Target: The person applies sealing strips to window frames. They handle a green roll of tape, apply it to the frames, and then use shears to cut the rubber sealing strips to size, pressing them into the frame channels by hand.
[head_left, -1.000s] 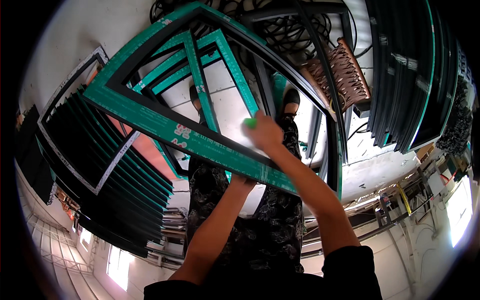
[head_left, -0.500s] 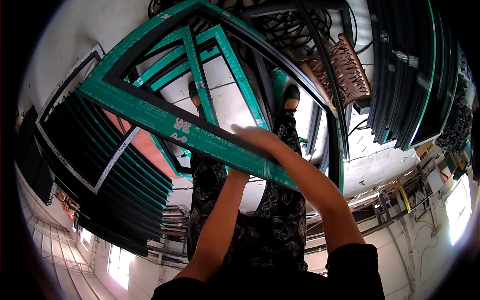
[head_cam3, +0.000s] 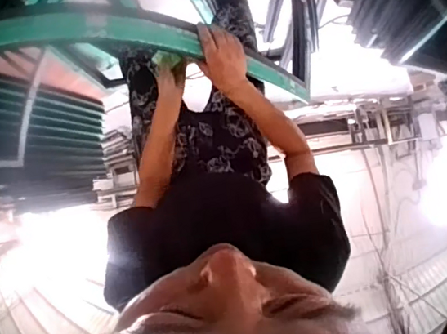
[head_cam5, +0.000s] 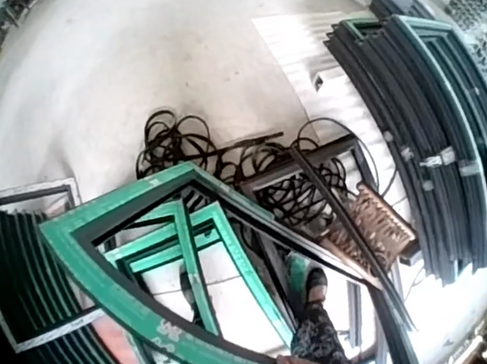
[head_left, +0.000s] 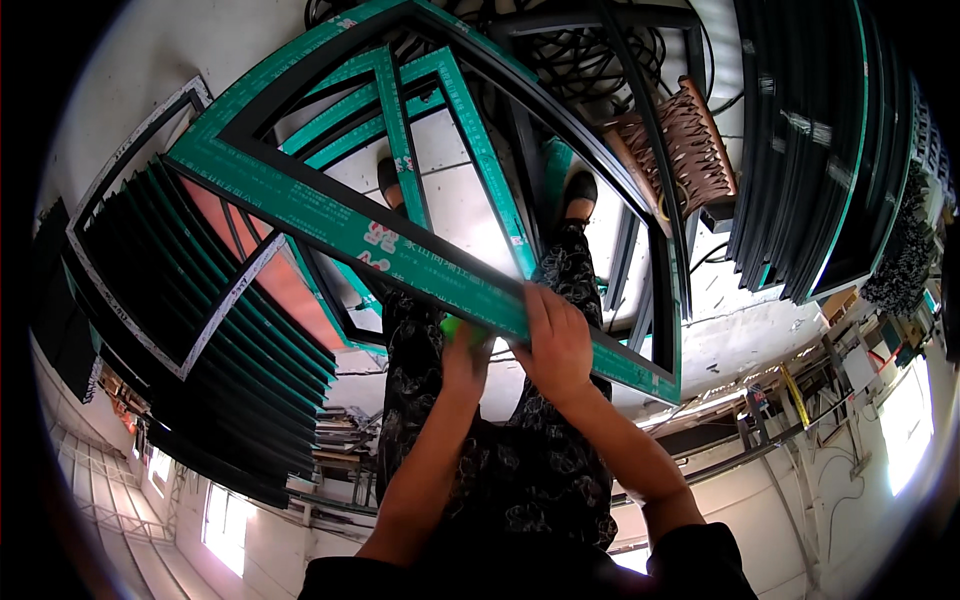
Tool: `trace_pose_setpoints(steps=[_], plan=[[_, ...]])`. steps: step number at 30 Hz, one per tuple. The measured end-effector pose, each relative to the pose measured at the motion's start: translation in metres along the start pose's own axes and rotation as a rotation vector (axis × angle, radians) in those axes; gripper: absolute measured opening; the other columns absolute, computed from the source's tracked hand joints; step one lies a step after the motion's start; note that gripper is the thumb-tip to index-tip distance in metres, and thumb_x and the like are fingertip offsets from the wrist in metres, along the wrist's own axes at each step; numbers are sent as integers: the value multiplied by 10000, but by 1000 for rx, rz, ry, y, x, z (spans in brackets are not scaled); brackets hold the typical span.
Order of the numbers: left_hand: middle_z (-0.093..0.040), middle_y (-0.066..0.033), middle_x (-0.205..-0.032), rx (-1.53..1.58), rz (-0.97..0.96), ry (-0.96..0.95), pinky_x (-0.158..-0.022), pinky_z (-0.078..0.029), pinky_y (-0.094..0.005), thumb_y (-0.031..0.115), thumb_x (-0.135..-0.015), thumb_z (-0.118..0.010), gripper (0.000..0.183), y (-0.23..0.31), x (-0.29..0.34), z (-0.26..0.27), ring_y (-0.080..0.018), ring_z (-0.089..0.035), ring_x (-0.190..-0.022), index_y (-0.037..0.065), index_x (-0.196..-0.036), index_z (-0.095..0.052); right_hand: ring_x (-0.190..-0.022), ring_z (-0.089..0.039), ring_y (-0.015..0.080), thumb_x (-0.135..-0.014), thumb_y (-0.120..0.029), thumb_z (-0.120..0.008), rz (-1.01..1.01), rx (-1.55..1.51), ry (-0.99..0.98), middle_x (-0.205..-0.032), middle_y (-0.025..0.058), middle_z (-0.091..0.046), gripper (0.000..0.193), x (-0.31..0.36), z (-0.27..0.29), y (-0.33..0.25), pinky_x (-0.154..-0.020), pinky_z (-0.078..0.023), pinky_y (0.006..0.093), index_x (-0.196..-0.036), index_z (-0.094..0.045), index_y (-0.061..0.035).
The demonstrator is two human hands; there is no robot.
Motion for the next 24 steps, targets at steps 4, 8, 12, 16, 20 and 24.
trace_pose_setpoints(steps=[4, 8, 12, 16, 20, 24], plan=[[-542, -133, -1249, -3, 99, 54, -1083, -403, -424, 226, -917, -656, 466, 27, 84, 15, -282, -514, -1197, 41, -1302, -470, -1100, -536, 368, -638, -111, -794, -19, -16, -7, -1281, 182, -523, 825, 2, -5, 3, -964, -439, 449, -1374, -438, 1], [-586, -114, -1205, -636, 16, -213, -1006, -444, -380, 208, -848, -718, 533, 68, 142, -86, -233, -569, -1131, 28, -1293, -487, -1121, -538, 356, -640, -109, -800, -7, -9, -13, -1260, 169, -518, 821, 3, 5, 4, -948, -446, 441, -1363, -429, 10], [-607, -70, -1142, -933, -97, -303, -907, -472, -321, 142, -832, -723, 516, 66, 145, -118, -149, -593, -1037, 23, -1284, -504, -1214, -492, 401, -690, -107, -778, -86, -222, -230, -1371, 216, -466, 724, 11, 58, 6, -994, -437, 442, -1340, -476, -4], [-581, -74, -1169, -1039, -212, -263, -935, -456, -341, 148, -840, -718, 550, 42, 141, -136, -181, -569, -1077, 22, -1317, -475, -1155, -563, 342, -772, -362, -799, -233, -802, -386, -1294, 192, -547, 696, 18, 80, -6, -970, -448, 406, -1319, -514, -41], [-572, -134, -1264, -1056, 65, -214, -998, -409, -348, 279, -972, -542, 476, 44, 138, -137, -194, -518, -1172, 26, -1368, -464, -1134, -596, 297, -769, -351, -812, -254, -704, -467, -1233, 178, -595, 703, -1, 87, 11, -943, -490, 399, -1323, -507, -43], [-606, -138, -1273, -739, 109, -124, -1040, -404, -426, 489, -1025, -349, 586, 69, 93, -69, -268, -543, -1199, 7, -1209, -626, -983, -646, 350, -805, -337, -770, -203, -420, -210, -1130, 211, -604, 620, -48, 70, 73, -791, -555, 400, -1260, -501, -14]])
Point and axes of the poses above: each hand's wrist, its own x-axis away from the middle knuckle, its own z-axis out of the back of the hand, y = z × x, the point moved 5 cm from there along -x, towards the middle knuckle
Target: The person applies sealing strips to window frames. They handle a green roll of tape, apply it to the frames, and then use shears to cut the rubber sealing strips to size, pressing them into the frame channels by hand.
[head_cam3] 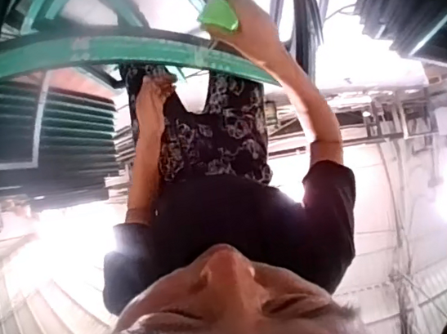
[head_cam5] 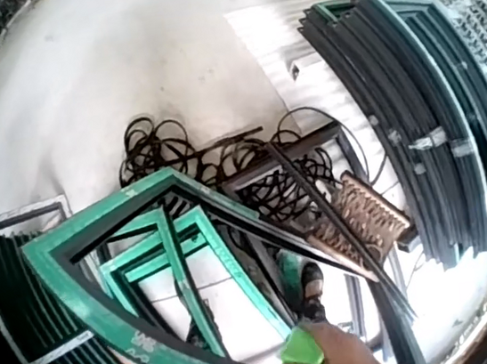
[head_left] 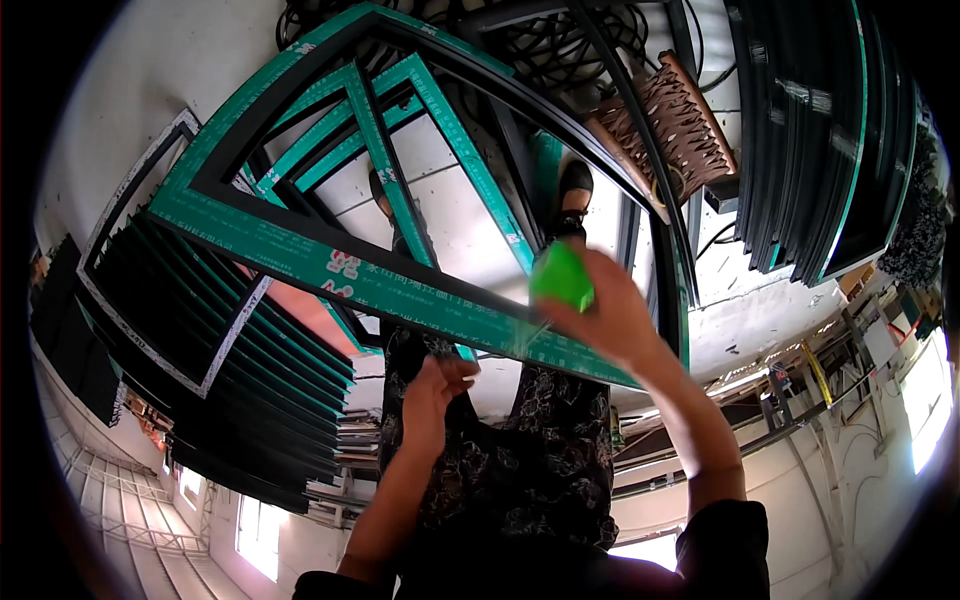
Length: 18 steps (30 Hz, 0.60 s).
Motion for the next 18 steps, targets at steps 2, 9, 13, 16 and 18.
trace_pose_setpoints(steps=[2, 9, 13, 16, 18], plan=[[-601, -148, -1267, 154, 33, -45, -1039, -410, -434, 521, -1014, -350, 610, -17, -38, 2, -278, -540, -1206, 11, -1242, -594, -981, -629, 376, -776, -309, -787, 38, 198, 185, -1133, 217, -584, 641, -43, 8, 33, -803, -541, 413, -1247, -483, 3], [-599, -131, -1252, 443, 154, -312, -970, -490, -465, 665, -945, -368, 710, -31, -185, -23, -297, -588, -1144, 93, -1345, -496, -1102, -567, 376, -747, -326, -802, 85, -40, -73, -1194, 188, -565, 691, -55, -115, 85, -924, -478, 417, -1286, -478, -40], [-634, -77, -1132, 643, 160, -526, -867, -526, -389, 544, -997, -402, 532, -67, -195, 23, -211, -624, -1022, 113, -1279, -534, -1079, -586, 357, -820, -339, -749, 239, -146, -257, -1168, 159, -598, 501, -60, -131, 71, -932, -476, 413, -1203, -554, -80], [-633, -67, -1106, 346, 31, -254, -840, -516, -335, 413, -1009, -442, 421, -70, -134, 31, -181, -618, -970, 84, -1253, -539, -1076, -588, 345, -843, -315, -725, 161, 40, -225, -1153, 155, -613, 391, -38, -104, 97, -934, -467, 408, -1123, -614, -66], [-616, -83, -1152, -65, 57, -110, -879, -494, -341, 330, -996, -488, 387, -61, -67, 65, -186, -598, -1004, 55, -1263, -539, -1064, -596, 333, -858, -281, -696, 75, 118, -54, -1133, 148, -636, 344, -22, -69, 104, -921, -470, 405, -1114, -640, -58]])
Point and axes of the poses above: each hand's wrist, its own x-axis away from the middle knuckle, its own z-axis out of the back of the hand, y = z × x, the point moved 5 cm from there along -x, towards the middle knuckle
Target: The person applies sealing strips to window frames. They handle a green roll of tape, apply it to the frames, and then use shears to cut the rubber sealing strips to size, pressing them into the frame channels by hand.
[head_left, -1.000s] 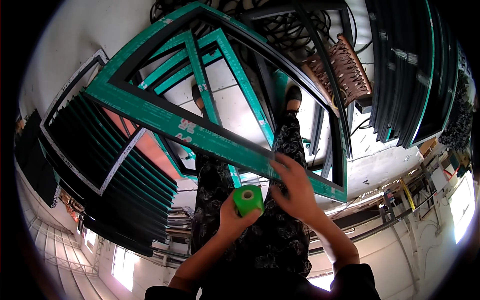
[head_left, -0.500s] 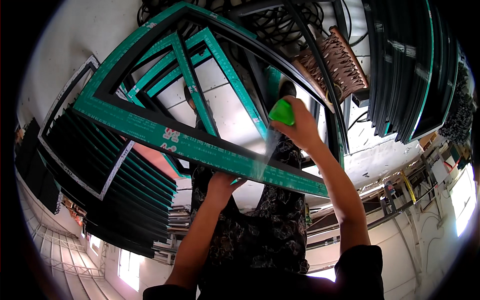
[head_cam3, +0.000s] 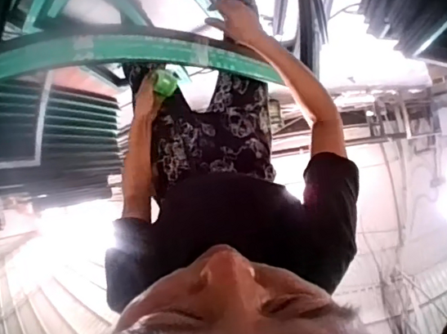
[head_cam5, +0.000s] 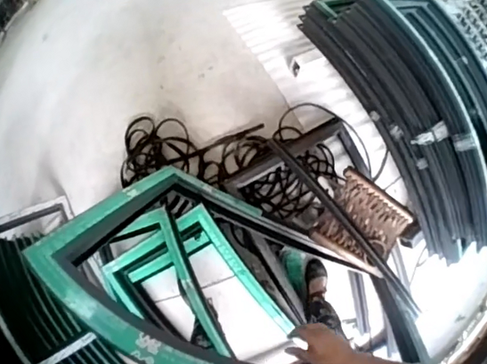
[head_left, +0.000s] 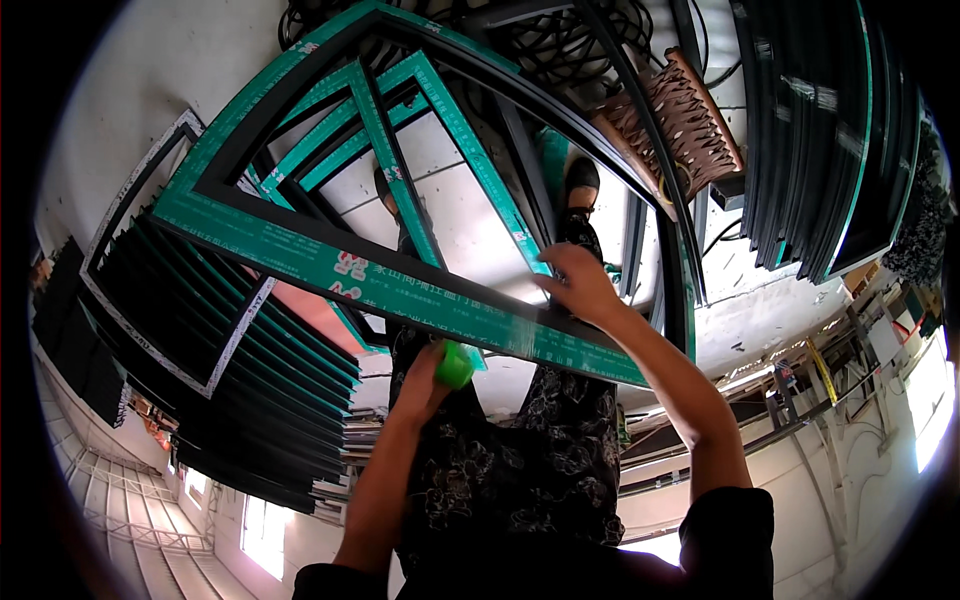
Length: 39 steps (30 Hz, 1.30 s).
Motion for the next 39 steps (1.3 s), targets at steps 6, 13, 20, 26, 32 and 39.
trace_pose_setpoints(steps=[6, 13, 20, 26, 32, 39], plan=[[-608, -83, -1136, -315, 77, -315, -946, -445, -338, 199, -923, -619, 330, 96, 137, -68, -182, -569, -1099, 54, -1218, -625, -1141, -573, 330, -806, -357, -760, 151, -181, -30, -1211, 138, -609, 511, 70, 64, -117, -928, -505, 412, -1193, -606, -61], [-579, -92, -1239, 84, 80, -155, -991, -428, -325, 338, -1005, -533, 522, 111, 109, -148, -185, -540, -1149, -13, -1386, -468, -1232, -507, 406, -751, -415, -798, 56, -441, -180, -1332, 235, -516, 893, 107, 55, -170, -1039, -437, 454, -1424, -352, -33], [-622, -197, -1193, -1063, -533, 32, -912, -465, -353, 250, -995, -510, 378, 186, 38, -192, -262, -613, -1079, -47, -1224, -557, -998, -630, 242, -720, -266, -820, -81, -349, 230, -1088, 143, -613, 714, 31, 131, -41, -856, -503, 365, -1303, -450, -83], [-582, -142, -751, -1017, -473, -15, -660, -448, -404, 208, -971, -496, 196, 142, -42, -214, -306, -594, -731, 41, -916, -583, -987, -626, 313, -705, -391, -807, -173, -380, 238, -1106, 178, -618, 809, 14, 103, -17, -852, -496, 379, -1346, -443, -56], [-633, -165, -813, -1244, -404, 144, -650, -448, -447, 223, -893, -543, 180, 133, -65, -212, -388, -596, -785, 63, -875, -623, -1033, -632, 345, -747, -350, -765, -136, -255, 181, -1182, 199, -602, 699, 41, 102, -46, -875, -512, 414, -1320, -485, -62], [-642, -188, -858, -1539, -523, 160, -670, -460, -515, 297, -895, -519, 265, 122, -86, -208, -421, -601, -819, 51, -832, -595, -912, -635, 397, -738, -284, -755, 147, -636, 34, -1036, 199, -625, 630, 97, 135, -96, -797, -514, 443, -1259, -487, -54]])
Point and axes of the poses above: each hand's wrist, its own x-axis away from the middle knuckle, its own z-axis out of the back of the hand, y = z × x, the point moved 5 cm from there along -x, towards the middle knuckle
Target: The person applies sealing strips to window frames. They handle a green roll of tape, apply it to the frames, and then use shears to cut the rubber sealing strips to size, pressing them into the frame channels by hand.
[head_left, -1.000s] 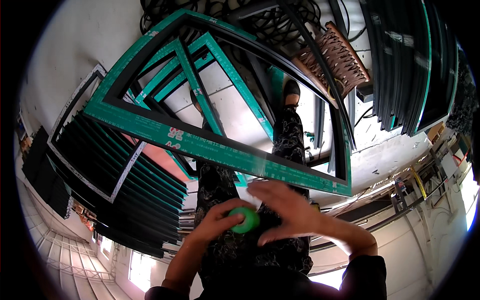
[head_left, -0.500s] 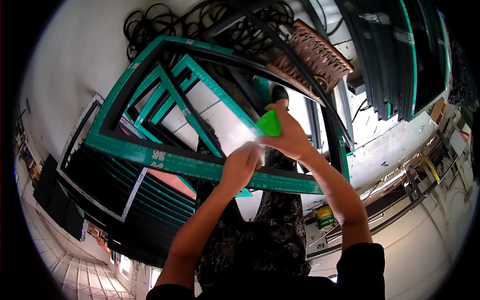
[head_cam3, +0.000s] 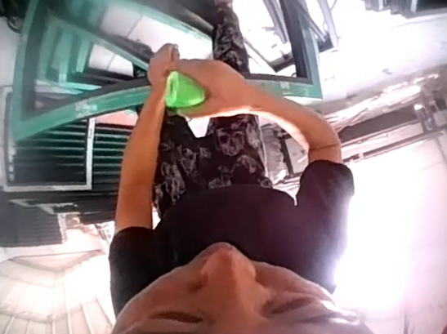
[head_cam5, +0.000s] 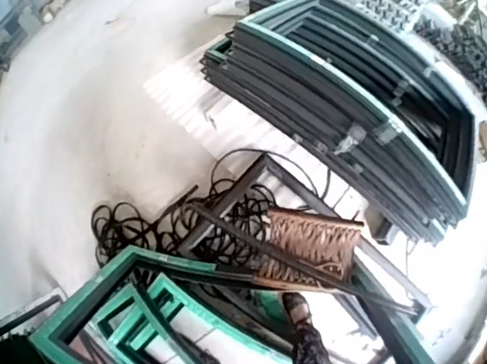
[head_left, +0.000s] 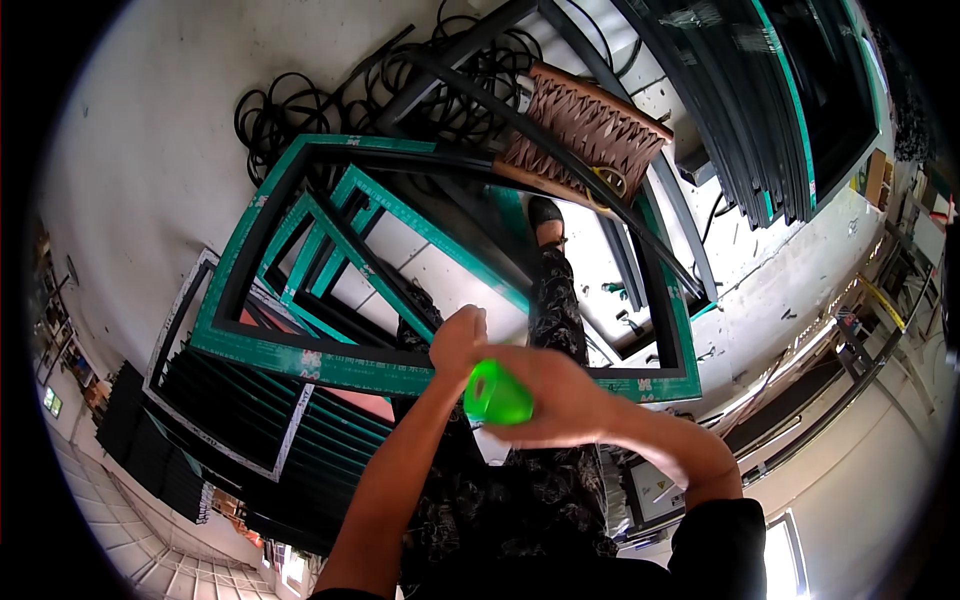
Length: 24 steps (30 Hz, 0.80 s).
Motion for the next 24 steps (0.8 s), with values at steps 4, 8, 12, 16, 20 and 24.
trace_pose_setpoints(steps=[4, 8, 12, 16, 20, 24], plan=[[-658, -186, -885, -221, 156, -183, -675, -481, -521, 310, -912, -503, 281, -24, -10, -23, -414, -626, -825, 64, -862, -628, -1117, -613, 295, -739, -272, -801, -35, -231, -180, -1219, 145, -614, 702, 7, 21, -14, -931, -483, 428, -1336, -492, -67], [-686, -174, -977, -401, 26, -588, -769, -511, -502, 389, -922, -521, 391, -45, -15, -37, -390, -651, -924, 30, -968, -669, -1129, -599, 314, -701, -383, -857, 31, -71, 68, -1277, 136, -584, 840, -18, 76, -6, -998, -475, 426, -1361, -417, -109], [-650, -195, -1186, -581, 87, -1136, -888, -502, -445, 513, -903, -543, 554, -42, -18, -55, -365, -637, -1057, 33, -1147, -674, -1027, -634, 400, -711, -442, -805, -425, 478, 564, -1152, 243, -594, 816, -73, 172, 114, -849, -537, 461, -1317, -402, -74], [-693, -127, -1125, -918, 206, -1254, -762, -542, -484, 475, -821, -660, 482, -74, -24, -64, -318, -683, -939, 90, -1104, -719, -1034, -631, 411, -746, -365, -778, -528, 907, 784, -1192, 230, -581, 630, -106, 252, 199, -827, -548, 471, -1267, -522, -119], [-726, -81, -931, -991, -42, -836, -610, -552, -469, 452, -867, -628, 385, -53, -38, -48, -313, -696, -813, 93, -923, -755, -1065, -624, 397, -773, -327, -764, -627, 980, 747, -1238, 220, -555, 693, -117, 274, 238, -868, -541, 470, -1378, -469, -160], [-696, -153, -853, -620, -77, -829, -707, -528, -505, 545, -1006, -341, 669, 13, -24, -22, -359, -671, -801, 29, -801, -713, -1101, -598, 380, -770, -293, -766, -472, 953, 826, -1228, 191, -573, 698, -95, 256, 213, -896, -520, 452, -1379, -470, -126]])
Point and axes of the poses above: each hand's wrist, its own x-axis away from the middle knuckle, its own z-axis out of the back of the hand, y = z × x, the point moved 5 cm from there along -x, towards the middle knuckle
